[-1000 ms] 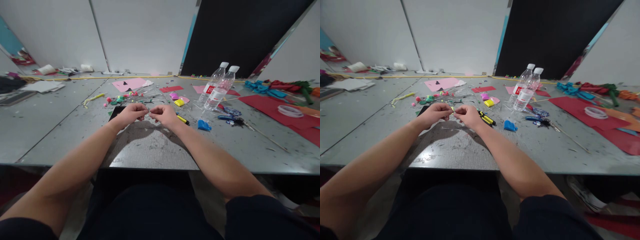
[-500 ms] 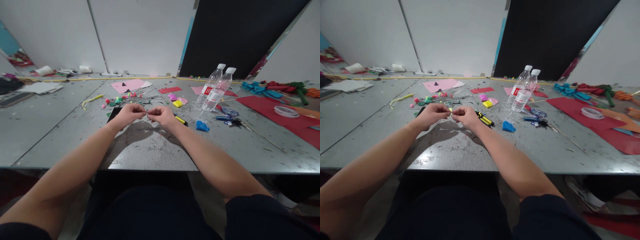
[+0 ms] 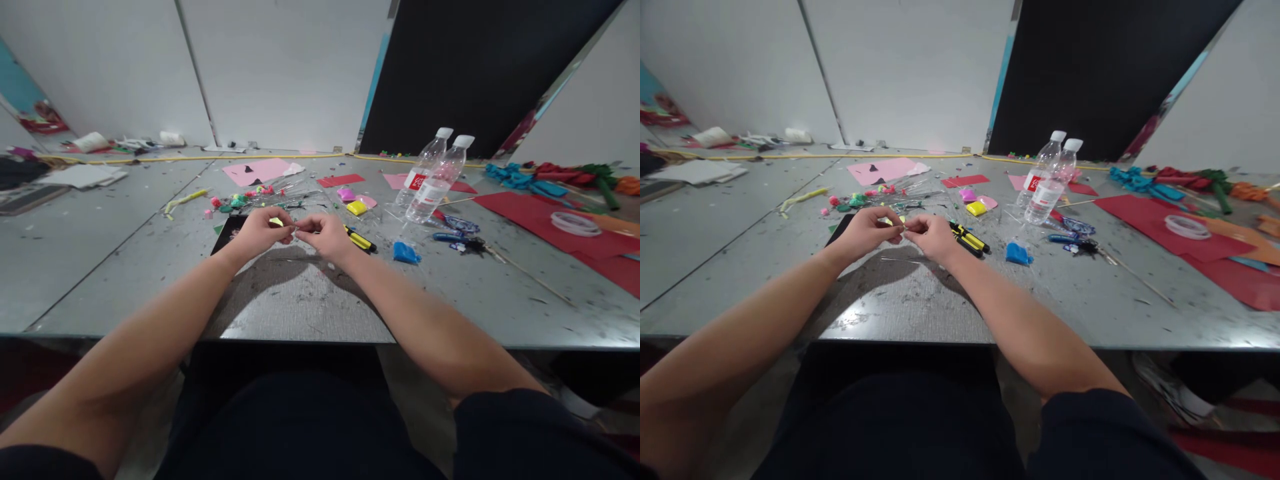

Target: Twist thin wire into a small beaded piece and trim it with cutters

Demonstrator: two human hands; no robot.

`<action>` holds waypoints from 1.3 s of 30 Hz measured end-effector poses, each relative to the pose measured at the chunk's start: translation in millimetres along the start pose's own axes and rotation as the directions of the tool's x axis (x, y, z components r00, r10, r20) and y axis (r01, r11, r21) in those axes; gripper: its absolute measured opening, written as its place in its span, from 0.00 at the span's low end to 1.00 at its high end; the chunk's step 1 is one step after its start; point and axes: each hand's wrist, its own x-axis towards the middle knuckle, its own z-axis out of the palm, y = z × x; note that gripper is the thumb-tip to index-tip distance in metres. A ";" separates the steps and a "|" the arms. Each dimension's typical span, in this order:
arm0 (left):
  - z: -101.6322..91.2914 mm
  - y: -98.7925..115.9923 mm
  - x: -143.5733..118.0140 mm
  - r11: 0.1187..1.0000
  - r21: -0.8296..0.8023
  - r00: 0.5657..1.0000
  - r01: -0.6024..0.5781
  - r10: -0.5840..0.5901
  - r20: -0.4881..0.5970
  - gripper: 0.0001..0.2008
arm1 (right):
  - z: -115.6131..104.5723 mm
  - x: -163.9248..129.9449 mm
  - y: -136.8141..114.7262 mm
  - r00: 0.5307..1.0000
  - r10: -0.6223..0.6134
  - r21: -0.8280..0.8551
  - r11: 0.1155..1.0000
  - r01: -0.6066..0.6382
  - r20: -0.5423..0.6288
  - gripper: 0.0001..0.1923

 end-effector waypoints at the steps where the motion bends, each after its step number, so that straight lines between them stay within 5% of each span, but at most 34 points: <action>1: -0.1 0.6 -0.1 1.000 0.011 1.000 0.004 -0.004 0.000 0.09 | -0.2 -0.3 -0.3 1.000 -0.023 -0.040 0.999 0.023 -0.005 0.07; 18: 1.2 -17.9 8.4 0.998 -0.066 0.997 -0.012 0.017 0.072 0.07 | 5.0 -2.5 -5.9 0.993 -0.100 -0.281 0.956 0.080 -0.058 0.04; 39: 5.2 -3.6 2.1 0.993 -0.109 0.999 0.042 -0.039 0.034 0.08 | 6.5 -6.5 -14.6 1.000 -0.006 -0.126 0.992 0.008 0.013 0.05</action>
